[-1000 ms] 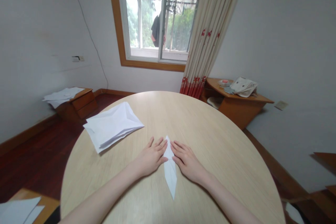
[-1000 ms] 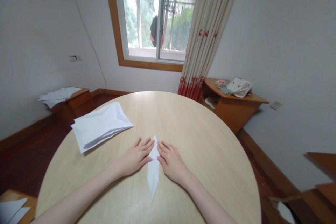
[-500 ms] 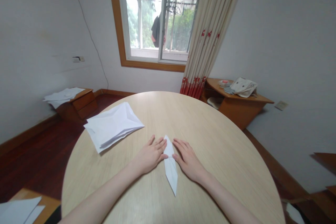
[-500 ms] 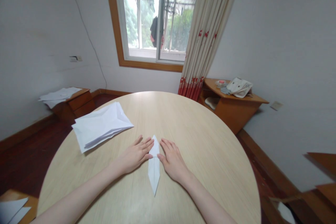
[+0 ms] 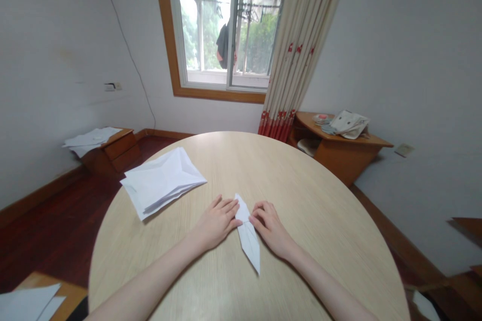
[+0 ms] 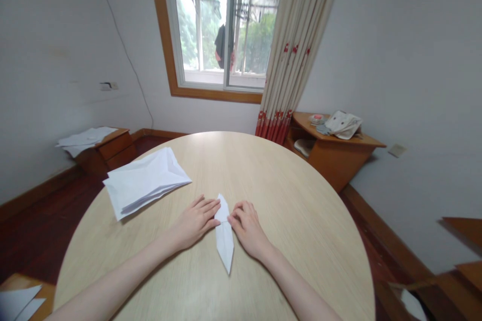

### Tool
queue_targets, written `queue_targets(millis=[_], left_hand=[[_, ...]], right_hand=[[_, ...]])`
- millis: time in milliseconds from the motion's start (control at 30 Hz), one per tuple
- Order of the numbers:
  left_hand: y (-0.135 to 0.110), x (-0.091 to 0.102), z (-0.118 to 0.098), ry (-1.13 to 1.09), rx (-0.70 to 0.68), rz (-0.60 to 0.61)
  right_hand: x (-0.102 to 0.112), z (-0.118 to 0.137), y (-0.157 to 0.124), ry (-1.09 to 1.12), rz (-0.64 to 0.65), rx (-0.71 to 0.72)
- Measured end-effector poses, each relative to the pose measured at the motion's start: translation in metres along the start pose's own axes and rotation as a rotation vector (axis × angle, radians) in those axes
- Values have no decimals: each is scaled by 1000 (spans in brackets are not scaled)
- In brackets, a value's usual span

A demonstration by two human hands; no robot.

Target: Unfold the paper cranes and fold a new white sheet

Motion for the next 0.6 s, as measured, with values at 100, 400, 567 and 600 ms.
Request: queue_targets(millis=[100,400,567,600], left_hand=[[1,3,-1,-1,6,0],[0,19,-3,-175,84,-134],[0,20,-5,-199,74,-170],[1,20,-7,-192,56,-165]], right_hand=[[2,1,0,47,4,-5],[7,9,1,222,30,-3],[7,12,-1,295,45,16],[7,13,-1,302,42,24]])
Point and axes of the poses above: each hand's wrist, its own y-axis towards the middle knuckle, its own x-axis out of the back of the hand, z = x × y, the point moved 8 cm from there along y, towards the middle knuckle, and after that the axes turned 12 degrees about -x, right-handed, at the moved point
